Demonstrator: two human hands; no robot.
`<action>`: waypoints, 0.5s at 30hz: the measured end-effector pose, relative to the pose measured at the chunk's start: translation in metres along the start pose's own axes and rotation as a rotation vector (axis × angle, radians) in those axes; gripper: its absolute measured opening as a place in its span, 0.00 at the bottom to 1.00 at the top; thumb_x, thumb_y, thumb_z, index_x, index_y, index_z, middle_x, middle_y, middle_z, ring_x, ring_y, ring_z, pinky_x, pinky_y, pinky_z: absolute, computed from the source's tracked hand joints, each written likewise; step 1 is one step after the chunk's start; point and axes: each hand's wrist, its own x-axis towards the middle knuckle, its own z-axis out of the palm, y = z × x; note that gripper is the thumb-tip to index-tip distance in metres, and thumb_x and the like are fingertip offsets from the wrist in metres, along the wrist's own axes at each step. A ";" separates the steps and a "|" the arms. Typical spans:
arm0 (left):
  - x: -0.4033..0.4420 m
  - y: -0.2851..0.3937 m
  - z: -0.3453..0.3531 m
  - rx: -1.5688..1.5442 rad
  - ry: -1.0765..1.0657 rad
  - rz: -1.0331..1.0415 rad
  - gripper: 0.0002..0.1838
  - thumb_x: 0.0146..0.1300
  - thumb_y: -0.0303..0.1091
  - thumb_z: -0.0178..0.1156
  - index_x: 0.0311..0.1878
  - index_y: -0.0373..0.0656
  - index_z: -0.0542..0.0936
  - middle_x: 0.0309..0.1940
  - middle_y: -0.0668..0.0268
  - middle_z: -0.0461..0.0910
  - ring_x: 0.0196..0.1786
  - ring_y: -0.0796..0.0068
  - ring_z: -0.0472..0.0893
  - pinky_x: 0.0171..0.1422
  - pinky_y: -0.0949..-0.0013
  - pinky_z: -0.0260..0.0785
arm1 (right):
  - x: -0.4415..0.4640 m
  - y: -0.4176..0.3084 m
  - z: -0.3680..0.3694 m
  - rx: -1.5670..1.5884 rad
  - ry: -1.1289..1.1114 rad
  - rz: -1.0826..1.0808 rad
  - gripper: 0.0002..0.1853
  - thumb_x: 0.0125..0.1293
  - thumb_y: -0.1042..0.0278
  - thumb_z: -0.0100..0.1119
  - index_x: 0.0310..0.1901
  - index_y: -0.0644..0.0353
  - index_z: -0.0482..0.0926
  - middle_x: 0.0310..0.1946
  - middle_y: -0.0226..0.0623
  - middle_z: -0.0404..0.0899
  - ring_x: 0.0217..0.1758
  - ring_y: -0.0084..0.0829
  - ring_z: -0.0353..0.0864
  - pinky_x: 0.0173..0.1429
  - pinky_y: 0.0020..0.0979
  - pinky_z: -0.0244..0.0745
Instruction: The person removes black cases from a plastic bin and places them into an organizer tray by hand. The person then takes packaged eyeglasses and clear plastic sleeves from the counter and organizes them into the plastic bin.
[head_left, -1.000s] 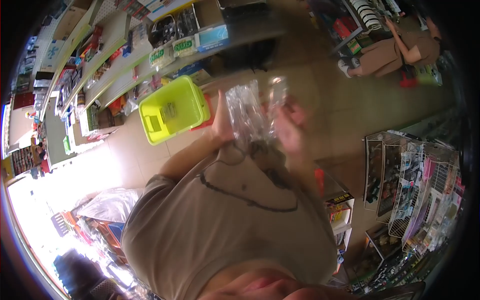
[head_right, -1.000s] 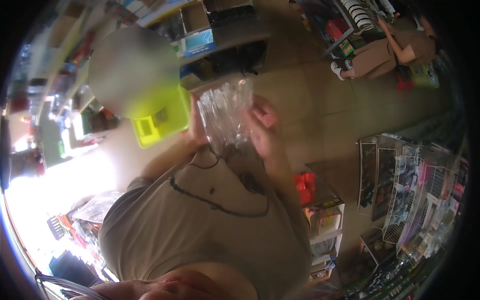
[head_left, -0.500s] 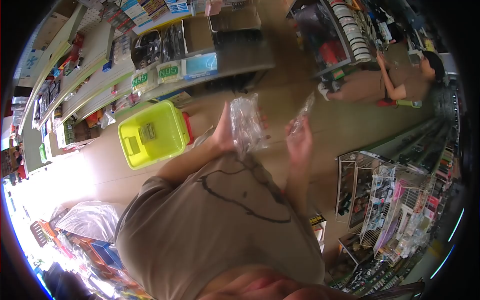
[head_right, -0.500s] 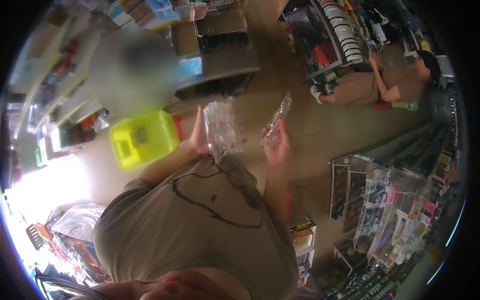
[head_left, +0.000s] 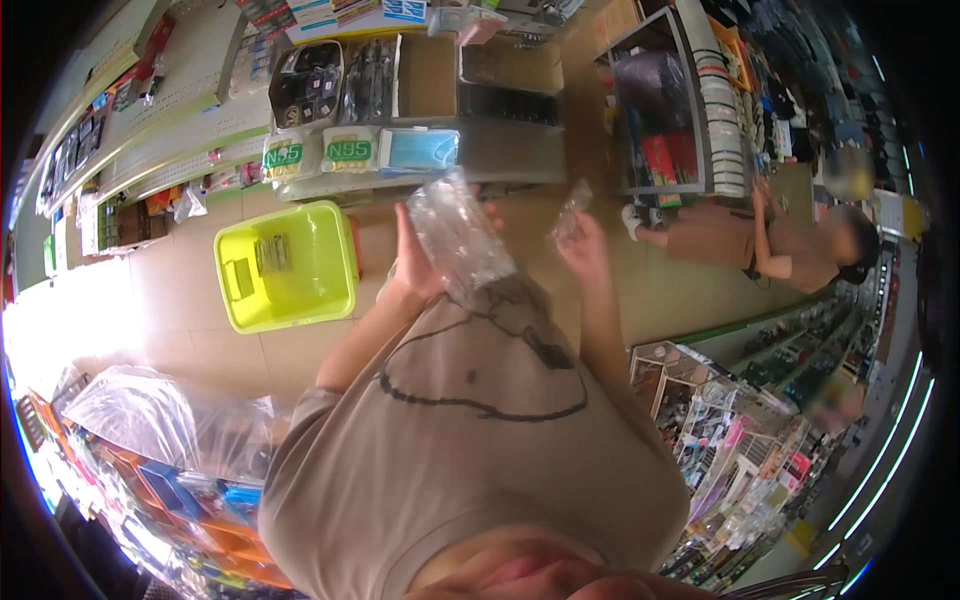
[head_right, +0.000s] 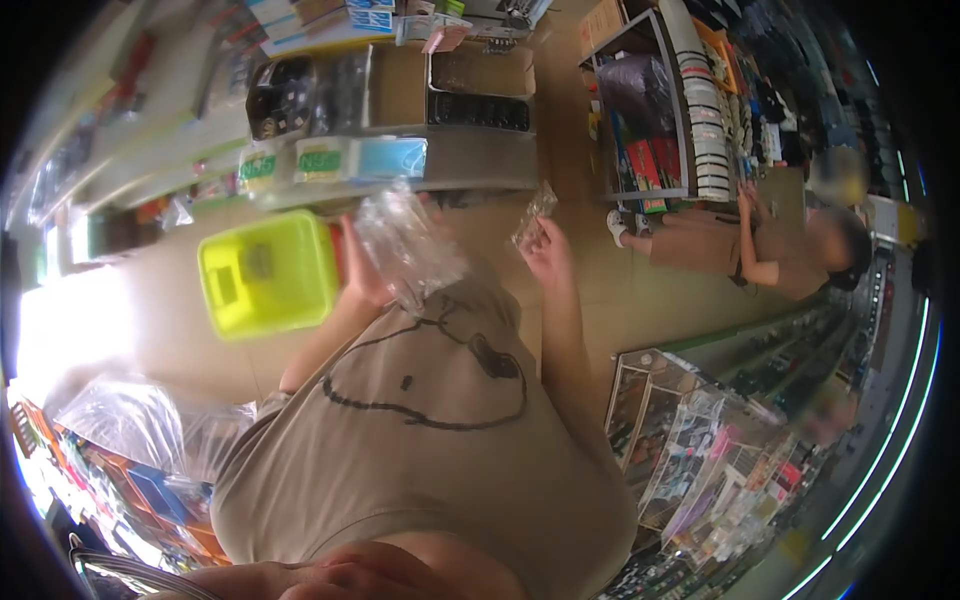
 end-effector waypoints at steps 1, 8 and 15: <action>-0.004 0.005 0.002 -0.014 0.057 0.066 0.64 0.54 0.89 0.45 0.80 0.45 0.56 0.71 0.49 0.68 0.71 0.45 0.72 0.75 0.28 0.60 | 0.021 -0.009 0.014 -0.047 -0.006 -0.001 0.08 0.69 0.69 0.66 0.47 0.58 0.81 0.41 0.29 0.80 0.43 0.26 0.78 0.45 0.29 0.74; -0.025 0.016 0.005 -0.133 0.061 0.485 0.63 0.57 0.89 0.40 0.80 0.43 0.57 0.71 0.52 0.68 0.71 0.49 0.70 0.77 0.35 0.60 | 0.170 -0.069 0.123 -0.399 -0.108 -0.083 0.07 0.68 0.71 0.68 0.45 0.58 0.83 0.38 0.33 0.87 0.36 0.22 0.82 0.36 0.23 0.69; -0.005 0.005 0.020 -0.120 0.042 0.816 0.63 0.56 0.89 0.43 0.82 0.47 0.55 0.74 0.57 0.65 0.73 0.53 0.68 0.81 0.29 0.48 | 0.316 -0.099 0.193 -0.595 0.185 -0.245 0.08 0.62 0.73 0.72 0.40 0.61 0.82 0.33 0.36 0.85 0.28 0.28 0.82 0.31 0.29 0.77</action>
